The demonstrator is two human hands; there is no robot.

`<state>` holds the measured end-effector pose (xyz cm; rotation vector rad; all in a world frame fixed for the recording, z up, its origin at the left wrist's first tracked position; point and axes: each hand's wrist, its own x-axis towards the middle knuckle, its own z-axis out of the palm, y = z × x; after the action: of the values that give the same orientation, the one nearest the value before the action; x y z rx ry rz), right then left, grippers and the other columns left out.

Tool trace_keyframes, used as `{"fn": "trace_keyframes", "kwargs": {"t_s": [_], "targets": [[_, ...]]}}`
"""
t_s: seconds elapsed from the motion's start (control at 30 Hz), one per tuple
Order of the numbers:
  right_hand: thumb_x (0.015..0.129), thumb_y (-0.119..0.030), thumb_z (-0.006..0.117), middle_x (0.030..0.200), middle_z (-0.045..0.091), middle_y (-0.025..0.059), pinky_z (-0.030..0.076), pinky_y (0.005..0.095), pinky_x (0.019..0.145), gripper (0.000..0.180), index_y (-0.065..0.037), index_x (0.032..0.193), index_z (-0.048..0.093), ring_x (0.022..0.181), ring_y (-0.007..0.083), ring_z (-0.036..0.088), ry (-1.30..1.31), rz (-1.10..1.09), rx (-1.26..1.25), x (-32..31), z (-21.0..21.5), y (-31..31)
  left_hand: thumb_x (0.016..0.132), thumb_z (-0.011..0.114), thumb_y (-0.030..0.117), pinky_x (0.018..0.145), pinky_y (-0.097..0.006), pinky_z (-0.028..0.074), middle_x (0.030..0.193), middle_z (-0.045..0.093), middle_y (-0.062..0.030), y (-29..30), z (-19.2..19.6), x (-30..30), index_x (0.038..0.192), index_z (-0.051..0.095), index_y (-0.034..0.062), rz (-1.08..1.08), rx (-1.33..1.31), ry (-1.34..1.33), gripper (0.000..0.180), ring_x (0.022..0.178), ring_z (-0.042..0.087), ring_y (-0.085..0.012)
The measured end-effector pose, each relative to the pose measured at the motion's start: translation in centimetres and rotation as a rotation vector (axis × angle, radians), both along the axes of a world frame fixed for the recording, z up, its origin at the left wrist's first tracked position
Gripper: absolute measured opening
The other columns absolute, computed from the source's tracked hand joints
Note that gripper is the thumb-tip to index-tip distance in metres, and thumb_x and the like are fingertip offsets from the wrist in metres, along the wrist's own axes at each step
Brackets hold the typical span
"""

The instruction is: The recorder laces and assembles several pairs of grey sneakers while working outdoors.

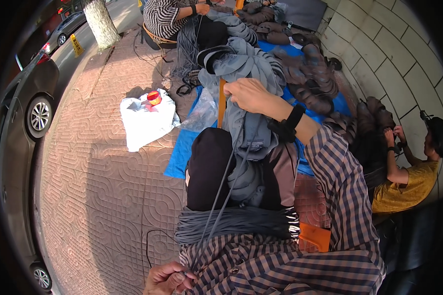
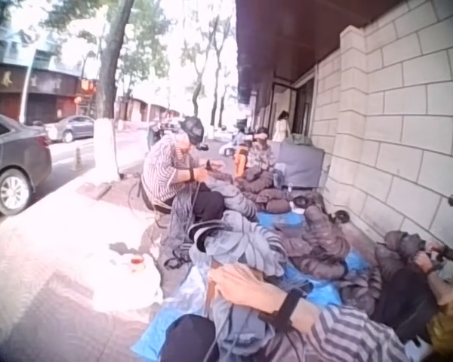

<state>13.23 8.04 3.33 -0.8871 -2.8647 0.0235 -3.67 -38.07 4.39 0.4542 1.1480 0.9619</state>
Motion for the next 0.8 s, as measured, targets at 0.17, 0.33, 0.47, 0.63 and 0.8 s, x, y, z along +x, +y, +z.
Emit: {"fn": "trace_keyframes", "kwargs": {"t_s": [0.17, 0.33, 0.47, 0.63, 0.8], "targets": [[0.082, -0.01, 0.061, 0.084, 0.068, 0.0129, 0.048, 0.0461, 0.076, 0.024, -0.004, 0.106, 0.061, 0.087, 0.0342, 0.066, -0.092, 0.05, -0.187, 0.7, -1.6, 1.5, 0.099, 0.056, 0.012, 0.065, -0.023, 0.048, 0.089, 0.066, -0.0039, -2.7, -2.0, 1.0, 0.113, 0.063, 0.0004, -0.011, -0.247, -0.033, 0.02, 0.074, 0.059, -0.0101], [0.085, -0.013, 0.063, 0.084, 0.069, 0.009, 0.05, 0.0372, 0.077, 0.028, -0.003, 0.11, 0.06, 0.082, 0.024, 0.067, -0.065, 0.07, -0.31, 2.1, 0.8, -1.4, 0.092, 0.063, 0.011, 0.088, -0.033, 0.053, 0.122, 0.061, -0.0101, -5.5, -5.6, 0.0, 0.132, 0.051, -0.0015, -0.262, -0.078, 0.319, 0.044, 0.108, 0.059, -0.0224], [0.085, -0.009, 0.064, 0.081, 0.067, 0.0083, 0.049, 0.031, 0.071, 0.026, -0.002, 0.11, 0.06, 0.079, 0.0182, 0.065, 0.568, 0.011, -0.411, 6.9, 2.7, -1.7, 0.093, 0.061, 0.011, 0.09, -0.03, 0.051, 0.117, 0.063, -0.0108, -3.0, -3.5, -0.8, 0.133, 0.05, 0.0005, 0.174, -0.377, 0.002, 0.043, 0.102, 0.062, -0.0212], [0.082, -0.001, 0.066, 0.087, 0.063, 0.0074, 0.05, 0.0333, 0.072, 0.034, -0.004, 0.114, 0.057, 0.08, 0.0202, 0.063, 0.473, 0.059, -0.172, 10.5, -1.1, -1.8, 0.091, 0.062, 0.016, 0.044, -0.023, 0.036, 0.073, 0.063, -0.0132, 1.8, 1.1, -1.7, 0.092, 0.062, -0.0073, 0.157, 0.11, 0.058, 0.023, 0.046, 0.047, -0.011], [0.079, 0.001, 0.066, 0.088, 0.056, 0.0084, 0.048, 0.0421, 0.072, 0.042, -0.009, 0.117, 0.051, 0.087, 0.0296, 0.06, 0.359, 0.124, 0.126, 9.7, -2.8, -2.7, 0.089, 0.067, 0.024, 0.044, -0.024, 0.035, 0.061, 0.059, -0.0102, 5.4, 6.5, -1.6, 0.075, 0.062, -0.0065, -0.006, 0.173, 0.318, 0.034, 0.046, 0.047, -0.0111]]}}
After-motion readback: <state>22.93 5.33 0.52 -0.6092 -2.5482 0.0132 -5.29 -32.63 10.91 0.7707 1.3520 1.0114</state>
